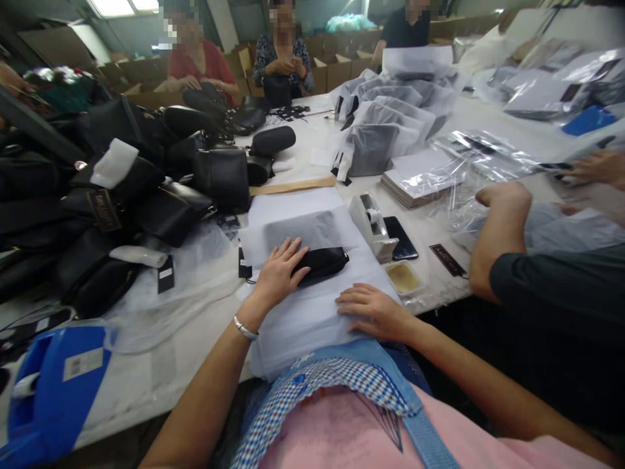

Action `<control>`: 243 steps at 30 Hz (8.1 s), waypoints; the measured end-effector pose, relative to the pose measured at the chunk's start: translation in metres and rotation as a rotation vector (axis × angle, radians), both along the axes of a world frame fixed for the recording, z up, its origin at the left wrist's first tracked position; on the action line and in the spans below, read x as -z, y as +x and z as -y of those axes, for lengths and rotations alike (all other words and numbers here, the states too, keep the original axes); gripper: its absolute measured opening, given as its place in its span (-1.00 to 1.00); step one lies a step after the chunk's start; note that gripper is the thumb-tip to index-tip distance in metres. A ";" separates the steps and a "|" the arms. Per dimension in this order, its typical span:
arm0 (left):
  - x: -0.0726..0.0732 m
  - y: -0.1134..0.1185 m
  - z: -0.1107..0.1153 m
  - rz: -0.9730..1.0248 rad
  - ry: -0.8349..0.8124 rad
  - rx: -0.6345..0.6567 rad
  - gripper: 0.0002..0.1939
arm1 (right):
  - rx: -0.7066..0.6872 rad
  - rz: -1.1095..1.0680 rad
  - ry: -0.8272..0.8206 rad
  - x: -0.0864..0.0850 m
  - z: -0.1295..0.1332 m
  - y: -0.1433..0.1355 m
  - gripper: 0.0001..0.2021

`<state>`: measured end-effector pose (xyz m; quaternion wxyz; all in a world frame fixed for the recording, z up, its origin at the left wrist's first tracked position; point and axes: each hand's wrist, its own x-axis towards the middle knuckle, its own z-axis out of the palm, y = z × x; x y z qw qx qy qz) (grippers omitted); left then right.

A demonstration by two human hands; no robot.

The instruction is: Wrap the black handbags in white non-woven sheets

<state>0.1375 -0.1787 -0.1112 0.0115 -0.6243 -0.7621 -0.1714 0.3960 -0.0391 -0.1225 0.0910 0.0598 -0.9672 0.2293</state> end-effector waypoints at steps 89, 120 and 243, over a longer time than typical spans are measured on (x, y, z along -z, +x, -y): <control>-0.054 -0.049 -0.038 0.137 -0.107 -0.183 -0.75 | 0.381 -0.122 0.113 -0.047 -0.068 -0.163 -0.93; -0.016 -0.003 -0.048 -0.088 -0.167 -0.216 -0.46 | 1.038 -0.394 0.031 -0.025 -0.127 -0.068 -0.67; 0.009 -0.006 -0.043 -0.164 -0.066 -0.203 -0.50 | 1.260 -0.234 -0.859 -0.022 -0.059 0.001 -0.61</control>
